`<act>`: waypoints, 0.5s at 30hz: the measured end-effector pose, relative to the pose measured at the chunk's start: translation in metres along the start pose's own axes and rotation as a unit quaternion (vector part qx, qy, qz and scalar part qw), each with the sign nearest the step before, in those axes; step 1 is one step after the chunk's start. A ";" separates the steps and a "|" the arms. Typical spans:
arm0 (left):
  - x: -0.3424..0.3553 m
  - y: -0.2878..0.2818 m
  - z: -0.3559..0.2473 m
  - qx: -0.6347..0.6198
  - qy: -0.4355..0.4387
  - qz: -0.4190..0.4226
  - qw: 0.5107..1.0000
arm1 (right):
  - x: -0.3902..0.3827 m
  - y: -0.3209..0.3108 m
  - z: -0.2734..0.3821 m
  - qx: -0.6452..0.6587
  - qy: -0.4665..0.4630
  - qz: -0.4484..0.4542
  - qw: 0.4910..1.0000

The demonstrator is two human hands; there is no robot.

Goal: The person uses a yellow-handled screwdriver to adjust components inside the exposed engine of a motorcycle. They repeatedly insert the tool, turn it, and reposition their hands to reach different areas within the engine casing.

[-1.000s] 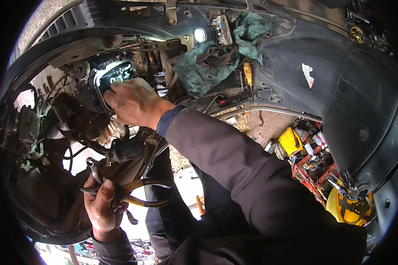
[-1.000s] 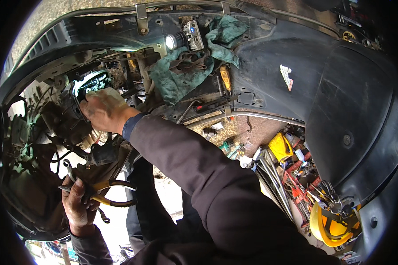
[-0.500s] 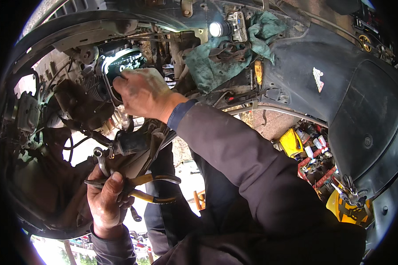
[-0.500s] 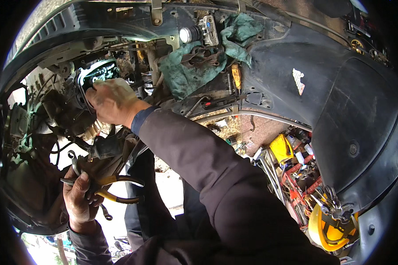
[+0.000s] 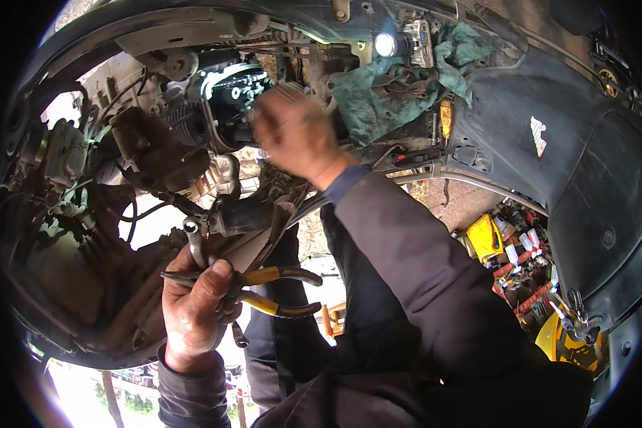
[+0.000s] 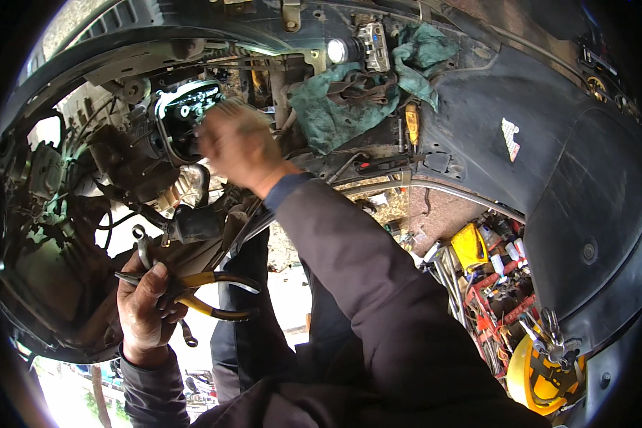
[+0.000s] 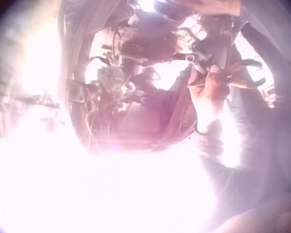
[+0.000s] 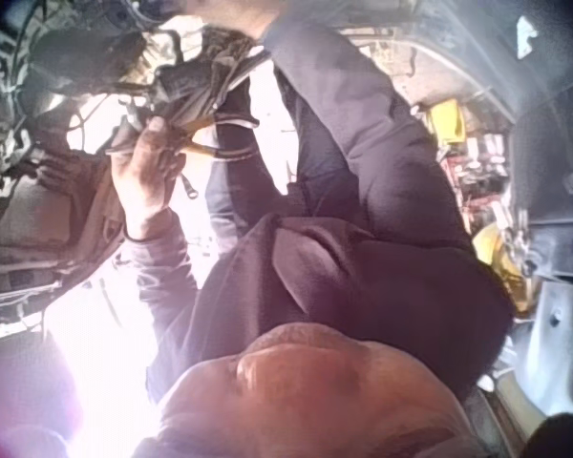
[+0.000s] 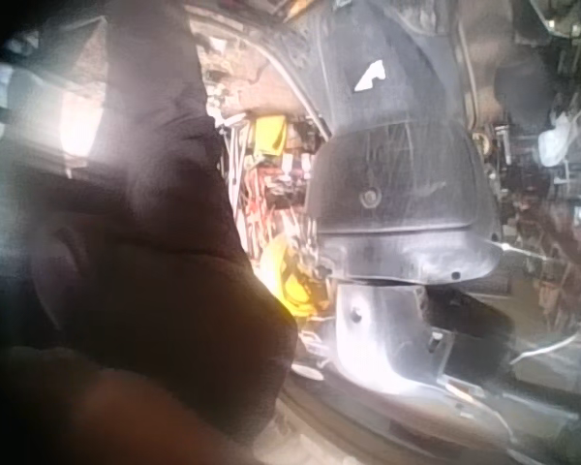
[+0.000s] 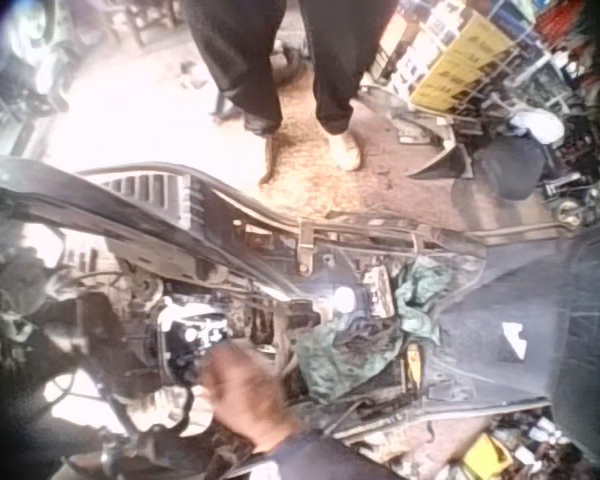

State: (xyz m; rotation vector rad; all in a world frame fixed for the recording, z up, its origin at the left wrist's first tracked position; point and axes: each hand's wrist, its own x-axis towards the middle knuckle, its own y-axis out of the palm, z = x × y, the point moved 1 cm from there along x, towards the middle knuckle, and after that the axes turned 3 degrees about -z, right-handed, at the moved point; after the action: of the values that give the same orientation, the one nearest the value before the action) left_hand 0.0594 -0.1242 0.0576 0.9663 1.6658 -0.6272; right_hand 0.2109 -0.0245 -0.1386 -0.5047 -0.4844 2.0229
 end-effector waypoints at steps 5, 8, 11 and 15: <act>0.001 0.000 -0.001 0.009 0.002 0.034 0.999 | -0.001 0.031 -0.081 -0.078 -0.113 -0.128 0.982; 0.001 -0.001 -0.001 0.012 -0.002 0.033 0.999 | -0.004 0.070 -0.134 0.245 0.128 0.021 0.961; 0.001 0.000 -0.001 0.012 -0.001 0.042 0.999 | -0.008 0.094 -0.165 0.298 0.290 0.112 0.902; 0.002 0.000 -0.002 0.019 0.002 0.045 0.999 | -0.005 0.094 -0.163 0.257 0.202 0.059 0.943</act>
State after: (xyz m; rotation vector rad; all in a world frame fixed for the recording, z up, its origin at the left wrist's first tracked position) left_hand 0.0580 -0.1216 0.0564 1.0646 1.6099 -0.5988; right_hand 0.2331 -0.0511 -0.3232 -0.6091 0.3268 1.9843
